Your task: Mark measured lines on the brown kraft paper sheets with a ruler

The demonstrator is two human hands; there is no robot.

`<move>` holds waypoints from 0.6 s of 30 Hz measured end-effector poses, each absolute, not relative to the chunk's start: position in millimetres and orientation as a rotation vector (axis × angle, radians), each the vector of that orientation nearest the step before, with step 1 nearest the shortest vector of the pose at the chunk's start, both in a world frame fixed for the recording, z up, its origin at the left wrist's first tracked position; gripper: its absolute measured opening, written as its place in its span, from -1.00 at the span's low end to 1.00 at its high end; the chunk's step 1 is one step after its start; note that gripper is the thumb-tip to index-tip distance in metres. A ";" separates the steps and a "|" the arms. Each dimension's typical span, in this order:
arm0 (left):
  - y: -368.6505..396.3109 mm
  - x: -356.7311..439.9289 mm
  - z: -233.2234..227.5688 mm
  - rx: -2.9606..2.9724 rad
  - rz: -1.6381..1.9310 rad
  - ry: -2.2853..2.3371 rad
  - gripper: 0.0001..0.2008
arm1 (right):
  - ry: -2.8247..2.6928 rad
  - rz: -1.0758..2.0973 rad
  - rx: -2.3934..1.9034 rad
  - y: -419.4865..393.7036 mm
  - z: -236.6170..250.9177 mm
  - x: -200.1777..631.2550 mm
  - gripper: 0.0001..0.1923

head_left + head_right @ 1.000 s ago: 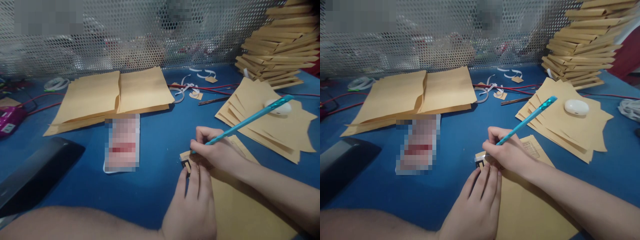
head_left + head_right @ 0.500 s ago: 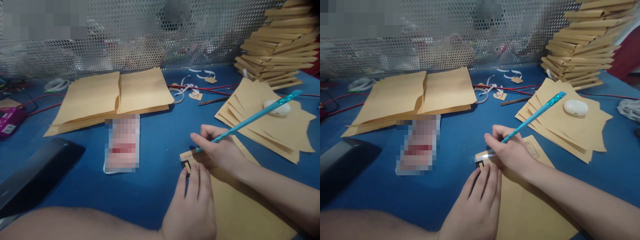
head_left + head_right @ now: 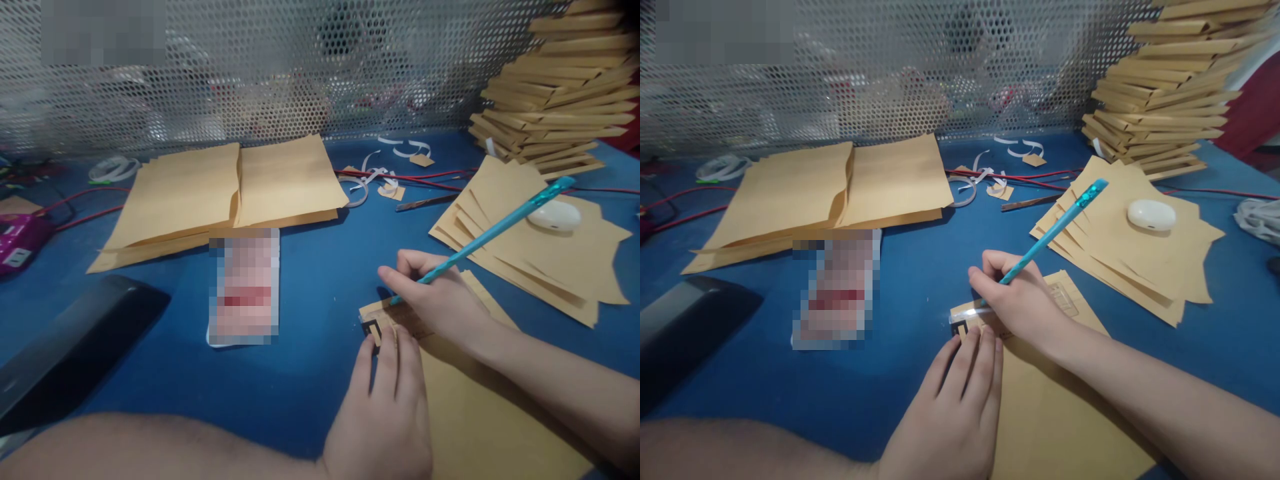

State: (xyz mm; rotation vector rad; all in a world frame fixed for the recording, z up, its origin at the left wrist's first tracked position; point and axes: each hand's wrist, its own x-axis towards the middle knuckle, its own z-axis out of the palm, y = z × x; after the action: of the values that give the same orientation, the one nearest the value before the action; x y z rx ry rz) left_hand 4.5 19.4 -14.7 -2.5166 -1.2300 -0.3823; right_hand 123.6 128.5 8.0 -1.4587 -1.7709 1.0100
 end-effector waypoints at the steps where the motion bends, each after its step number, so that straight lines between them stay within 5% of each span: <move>1: 19.6 4.5 -14.8 -2.516 -0.383 -1.231 -0.56 | -1.772 1.016 -1.461 128.5 8.0 123.5 -0.56; 18: 18.6 6.1 -15.3 -2.512 -0.387 -1.241 -0.58 | -1.788 1.015 -1.471 128.7 9.7 123.8 -0.57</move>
State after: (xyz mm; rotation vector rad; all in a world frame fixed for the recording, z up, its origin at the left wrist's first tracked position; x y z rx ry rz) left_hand 6.1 18.6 -15.3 -2.5120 -1.2415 -0.3870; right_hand 123.8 128.7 9.7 -1.4710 -1.7879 1.0150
